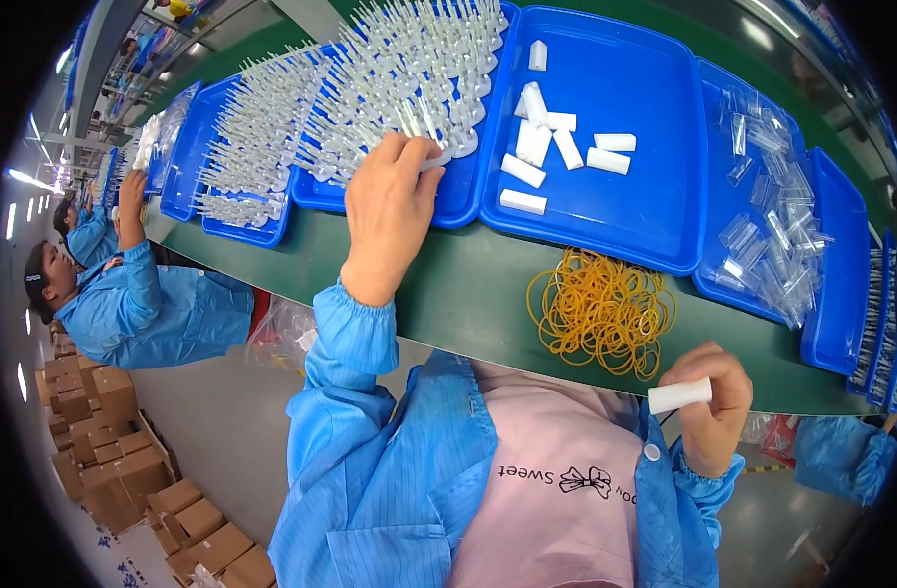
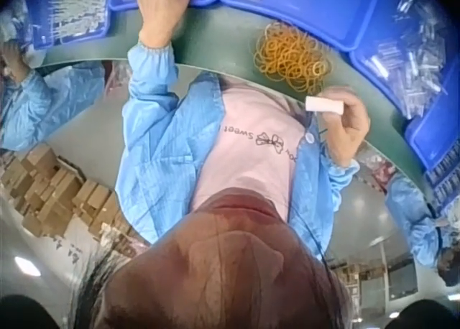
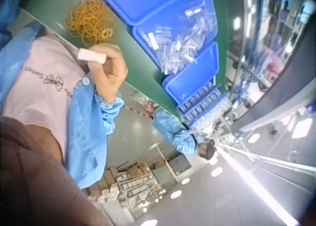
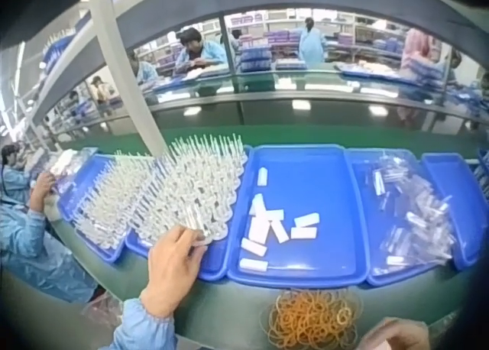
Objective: The person assembles components by fitting white cylindrical foam pieces onto the prongs of plastic bases, sliding clear plastic tubes over them, and securing the bundles with rubber bands.
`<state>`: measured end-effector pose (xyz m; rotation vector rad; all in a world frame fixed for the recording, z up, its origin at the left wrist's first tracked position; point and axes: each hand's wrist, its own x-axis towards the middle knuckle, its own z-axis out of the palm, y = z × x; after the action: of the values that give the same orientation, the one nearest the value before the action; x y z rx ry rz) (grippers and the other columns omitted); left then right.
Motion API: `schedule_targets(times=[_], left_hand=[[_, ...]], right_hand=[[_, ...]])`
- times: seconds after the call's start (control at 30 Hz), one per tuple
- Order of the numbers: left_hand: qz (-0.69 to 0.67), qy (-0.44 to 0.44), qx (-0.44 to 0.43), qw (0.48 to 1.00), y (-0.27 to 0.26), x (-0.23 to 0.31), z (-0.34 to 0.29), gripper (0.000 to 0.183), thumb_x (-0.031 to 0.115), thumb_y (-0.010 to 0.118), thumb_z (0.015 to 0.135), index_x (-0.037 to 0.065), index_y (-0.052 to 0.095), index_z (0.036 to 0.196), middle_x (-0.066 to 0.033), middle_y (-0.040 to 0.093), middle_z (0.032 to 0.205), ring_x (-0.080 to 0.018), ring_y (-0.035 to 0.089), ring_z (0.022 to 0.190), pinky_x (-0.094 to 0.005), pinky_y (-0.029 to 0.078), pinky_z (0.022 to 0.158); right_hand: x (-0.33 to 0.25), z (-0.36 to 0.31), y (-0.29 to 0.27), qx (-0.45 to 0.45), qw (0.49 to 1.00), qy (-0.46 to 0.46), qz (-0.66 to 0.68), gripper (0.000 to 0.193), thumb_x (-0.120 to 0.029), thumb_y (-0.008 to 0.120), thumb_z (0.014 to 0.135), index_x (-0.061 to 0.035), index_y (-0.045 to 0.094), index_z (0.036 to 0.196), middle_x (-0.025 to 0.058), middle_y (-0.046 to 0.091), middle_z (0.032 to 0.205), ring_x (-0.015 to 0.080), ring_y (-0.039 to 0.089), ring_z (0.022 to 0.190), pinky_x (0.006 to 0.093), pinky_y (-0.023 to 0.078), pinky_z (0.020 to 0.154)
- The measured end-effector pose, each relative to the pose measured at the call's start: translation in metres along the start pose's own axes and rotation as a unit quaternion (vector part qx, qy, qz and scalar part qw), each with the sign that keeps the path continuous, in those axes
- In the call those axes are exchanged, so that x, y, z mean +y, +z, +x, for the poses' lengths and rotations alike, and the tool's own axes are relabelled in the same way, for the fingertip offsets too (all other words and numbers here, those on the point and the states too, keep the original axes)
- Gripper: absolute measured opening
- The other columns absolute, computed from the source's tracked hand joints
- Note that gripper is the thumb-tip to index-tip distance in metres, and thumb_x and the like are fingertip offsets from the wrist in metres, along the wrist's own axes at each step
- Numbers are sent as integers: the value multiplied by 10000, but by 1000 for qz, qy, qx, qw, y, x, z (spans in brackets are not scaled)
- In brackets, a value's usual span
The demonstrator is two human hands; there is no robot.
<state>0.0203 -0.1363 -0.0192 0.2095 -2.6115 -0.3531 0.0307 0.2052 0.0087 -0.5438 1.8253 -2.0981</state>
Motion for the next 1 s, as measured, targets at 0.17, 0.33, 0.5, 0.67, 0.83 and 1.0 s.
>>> schedule_targets(times=[0.17,0.33,0.5,0.67,0.83,1.0], left_hand=[[-191,-46,58,979,-23,34,-24,196,-30,639,770,6,584,956,-86,570,943,-189,611,830,-278,483,689],[-611,-100,-94,780,-23,77,-44,240,-84,658,742,-41,616,975,-112,521,1009,-195,583,943,-310,509,856],[-604,-33,-174,777,-16,105,-43,256,11,767,664,19,673,903,-91,589,927,-167,574,842,-270,460,721],[-599,-14,-182,780,-8,117,-40,255,12,759,668,27,682,911,-93,589,917,-165,578,823,-269,468,708],[-591,-11,-190,784,-6,118,-38,248,6,749,677,26,682,914,-94,581,929,-163,578,818,-265,471,691],[-581,-3,-219,784,-6,117,-34,242,12,747,681,30,688,914,-89,570,916,-160,571,807,-261,467,683]], right_hand=[[5,1,-18,57,996,-58,30,285,-248,632,847,-22,487,942,98,541,746,150,537,630,247,440,549],[-12,27,-34,102,992,-76,-19,257,-241,498,922,11,530,965,93,517,827,153,538,697,256,433,608],[-16,78,-31,76,995,-38,-49,223,-155,467,928,22,592,984,72,562,905,113,522,770,227,415,699],[5,89,-30,45,998,20,44,211,-192,521,918,-15,570,1022,22,572,849,73,511,755,210,415,678],[7,88,-32,14,997,46,56,201,-254,520,917,-62,527,976,30,559,870,84,501,791,225,393,716],[13,91,-33,21,996,53,67,197,-234,529,915,-44,544,966,26,565,839,78,502,758,219,402,692]])
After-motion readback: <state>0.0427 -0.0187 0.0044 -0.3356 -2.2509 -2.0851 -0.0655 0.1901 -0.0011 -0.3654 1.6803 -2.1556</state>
